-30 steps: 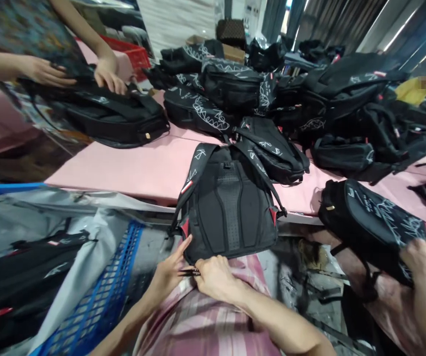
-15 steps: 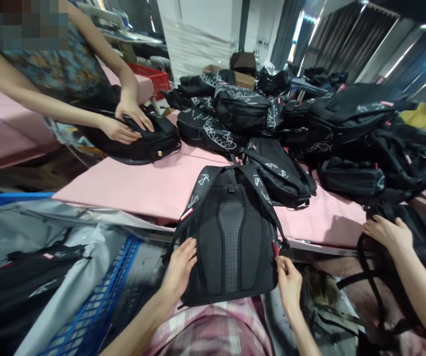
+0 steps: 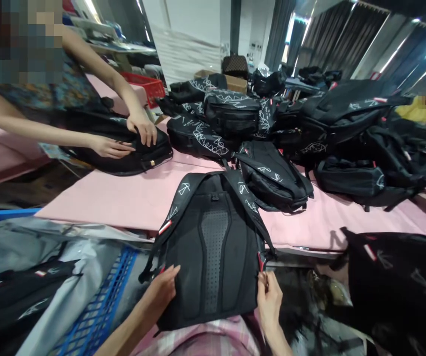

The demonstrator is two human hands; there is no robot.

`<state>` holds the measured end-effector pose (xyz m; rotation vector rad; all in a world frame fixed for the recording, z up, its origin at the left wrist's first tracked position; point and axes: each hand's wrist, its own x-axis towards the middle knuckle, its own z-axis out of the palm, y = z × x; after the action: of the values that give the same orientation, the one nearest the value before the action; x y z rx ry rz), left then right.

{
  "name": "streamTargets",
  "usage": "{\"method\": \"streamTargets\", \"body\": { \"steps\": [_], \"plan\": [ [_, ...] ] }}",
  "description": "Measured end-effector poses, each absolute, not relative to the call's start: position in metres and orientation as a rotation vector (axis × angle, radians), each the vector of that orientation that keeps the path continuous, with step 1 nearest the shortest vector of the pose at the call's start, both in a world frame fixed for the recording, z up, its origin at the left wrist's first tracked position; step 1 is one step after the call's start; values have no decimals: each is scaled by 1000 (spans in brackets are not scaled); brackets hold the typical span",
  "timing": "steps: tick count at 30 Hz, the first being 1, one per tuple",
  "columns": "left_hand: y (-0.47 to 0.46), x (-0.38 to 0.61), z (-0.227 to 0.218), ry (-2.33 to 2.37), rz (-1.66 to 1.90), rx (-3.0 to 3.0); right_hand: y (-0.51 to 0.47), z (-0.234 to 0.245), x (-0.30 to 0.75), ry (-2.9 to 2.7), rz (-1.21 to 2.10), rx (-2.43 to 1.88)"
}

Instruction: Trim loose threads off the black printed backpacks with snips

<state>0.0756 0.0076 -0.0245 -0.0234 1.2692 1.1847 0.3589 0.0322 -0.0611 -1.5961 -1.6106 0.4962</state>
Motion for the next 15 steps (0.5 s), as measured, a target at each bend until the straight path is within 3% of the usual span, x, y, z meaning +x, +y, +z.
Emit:
{"method": "streamTargets", "body": {
  "steps": [4,9,12,15],
  "plan": [
    [-1,76,-20,1319,960,156,41,-52,371,-1652,643,-1601],
    [7,33,-13,1840,778,868,89,-22,384,-1537,680,-1656],
    [20,0,-15,2307,797,1150,128,-16,375,-1554,731,-1639],
    [39,-18,-23,2393,889,1211,161,-21,363,-1619,853,-1621]
  ]
}}
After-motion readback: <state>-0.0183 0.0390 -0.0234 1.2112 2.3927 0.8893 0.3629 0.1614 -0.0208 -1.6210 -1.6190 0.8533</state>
